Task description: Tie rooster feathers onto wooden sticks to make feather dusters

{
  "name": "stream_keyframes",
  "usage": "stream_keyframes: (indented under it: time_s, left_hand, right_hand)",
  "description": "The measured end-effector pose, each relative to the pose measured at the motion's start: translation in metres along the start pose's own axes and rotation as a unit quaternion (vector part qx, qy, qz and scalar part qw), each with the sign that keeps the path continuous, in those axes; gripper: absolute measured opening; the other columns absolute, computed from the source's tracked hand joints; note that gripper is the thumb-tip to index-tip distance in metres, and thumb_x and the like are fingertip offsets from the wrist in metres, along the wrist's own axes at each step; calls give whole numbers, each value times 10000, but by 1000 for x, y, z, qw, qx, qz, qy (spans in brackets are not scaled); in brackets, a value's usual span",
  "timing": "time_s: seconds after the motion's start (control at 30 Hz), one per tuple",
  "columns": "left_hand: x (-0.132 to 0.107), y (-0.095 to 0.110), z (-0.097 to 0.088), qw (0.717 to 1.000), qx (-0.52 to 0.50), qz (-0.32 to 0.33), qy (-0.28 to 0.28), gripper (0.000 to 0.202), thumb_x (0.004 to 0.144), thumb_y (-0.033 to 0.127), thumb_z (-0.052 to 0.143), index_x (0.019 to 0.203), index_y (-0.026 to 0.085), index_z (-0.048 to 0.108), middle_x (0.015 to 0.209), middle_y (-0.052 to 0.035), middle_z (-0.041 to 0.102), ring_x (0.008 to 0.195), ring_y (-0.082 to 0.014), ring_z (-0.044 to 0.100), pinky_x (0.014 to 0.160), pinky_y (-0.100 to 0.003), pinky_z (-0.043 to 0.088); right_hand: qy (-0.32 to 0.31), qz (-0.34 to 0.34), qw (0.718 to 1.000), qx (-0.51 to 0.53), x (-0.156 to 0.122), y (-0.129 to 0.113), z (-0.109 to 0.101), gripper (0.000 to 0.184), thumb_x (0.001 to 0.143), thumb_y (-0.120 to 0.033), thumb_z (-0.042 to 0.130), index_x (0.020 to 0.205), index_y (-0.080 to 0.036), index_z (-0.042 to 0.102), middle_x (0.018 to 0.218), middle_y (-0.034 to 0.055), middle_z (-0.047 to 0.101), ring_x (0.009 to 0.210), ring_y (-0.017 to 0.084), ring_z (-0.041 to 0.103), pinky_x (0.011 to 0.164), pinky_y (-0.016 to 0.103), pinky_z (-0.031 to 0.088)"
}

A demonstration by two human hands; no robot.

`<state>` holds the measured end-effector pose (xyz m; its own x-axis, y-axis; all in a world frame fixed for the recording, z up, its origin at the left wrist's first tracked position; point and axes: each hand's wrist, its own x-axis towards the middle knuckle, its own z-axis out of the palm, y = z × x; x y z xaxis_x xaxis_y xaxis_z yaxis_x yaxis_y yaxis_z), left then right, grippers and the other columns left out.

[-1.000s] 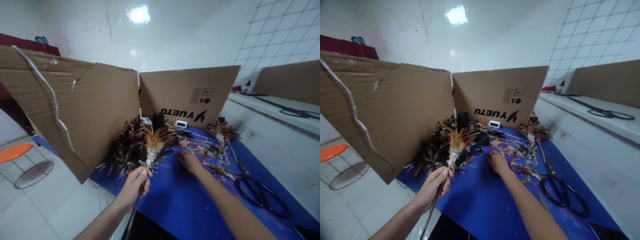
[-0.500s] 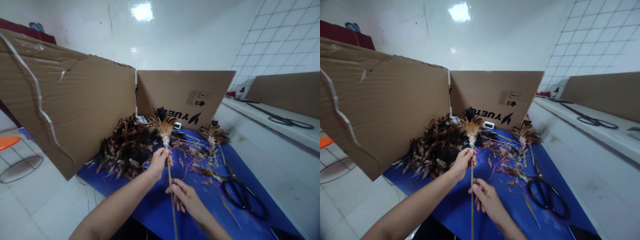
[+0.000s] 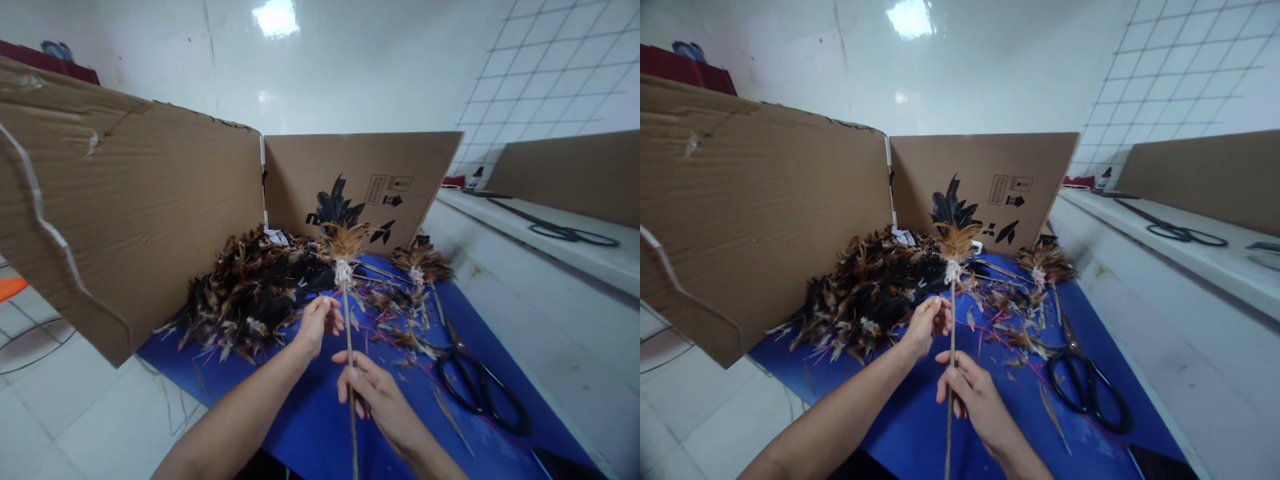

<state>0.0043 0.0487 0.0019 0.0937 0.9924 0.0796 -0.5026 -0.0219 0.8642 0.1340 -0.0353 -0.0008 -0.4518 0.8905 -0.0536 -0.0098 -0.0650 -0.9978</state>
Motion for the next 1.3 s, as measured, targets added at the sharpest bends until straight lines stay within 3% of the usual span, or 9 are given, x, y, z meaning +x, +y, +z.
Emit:
stream_keyframes:
  time_s: [0.23, 0.4, 0.6, 0.83, 1.1, 1.3]
  left_hand:
    - [7, -4, -18, 1000, -23, -15, 2, 327, 759, 439, 588, 845, 126, 551, 613, 1, 537, 451, -68, 476, 414, -178, 357]
    - [11, 8, -22, 995, -90, -43, 8, 378, 787, 464, 557, 929, 114, 579, 823, -81, 609, 633, -130, 602, 459, -186, 425]
    - [10, 23, -22, 978, -180, -71, -74, 466, 889, 475, 358, 986, 91, 603, 979, -152, 639, 819, -195, 645, 645, -254, 511]
    - [6, 28, -20, 980, -174, -59, -74, 281, 857, 341, 498, 917, 86, 600, 892, -125, 674, 690, -164, 653, 587, -237, 514]
    - [5, 28, -16, 993, -105, -49, -19, 197, 810, 272, 570, 807, 75, 568, 776, -111, 664, 559, -108, 613, 510, -188, 485]
    - [5, 22, -17, 995, -90, -29, -23, 210, 795, 285, 587, 847, 83, 562, 804, -112, 664, 585, -123, 626, 529, -203, 499]
  right_hand:
    - [-20, 8, 999, 37, -3, -5, 3, 339, 880, -460, 450, 1065, -177, 461, 637, -3, 583, 496, 80, 416, 456, 208, 299]
    - [-90, 35, 993, 62, -6, 1, 10, 347, 863, -494, 465, 1001, -176, 472, 651, 17, 593, 493, 77, 430, 459, 200, 330]
    - [-177, 90, 975, 104, -9, 11, 19, 376, 845, -536, 472, 951, -176, 447, 693, 40, 619, 485, 70, 474, 489, 203, 380]
    - [-221, 111, 963, 108, -8, 20, 22, 353, 863, -504, 464, 976, -171, 422, 732, 59, 642, 499, 74, 509, 511, 213, 402]
    - [-204, 132, 965, 98, -6, 22, 27, 402, 844, -520, 482, 1036, -172, 422, 695, 40, 630, 474, 78, 511, 482, 208, 397]
    - [-167, 120, 976, 74, -5, 27, 30, 434, 790, -540, 553, 990, -177, 424, 664, 24, 624, 432, 67, 492, 464, 204, 405]
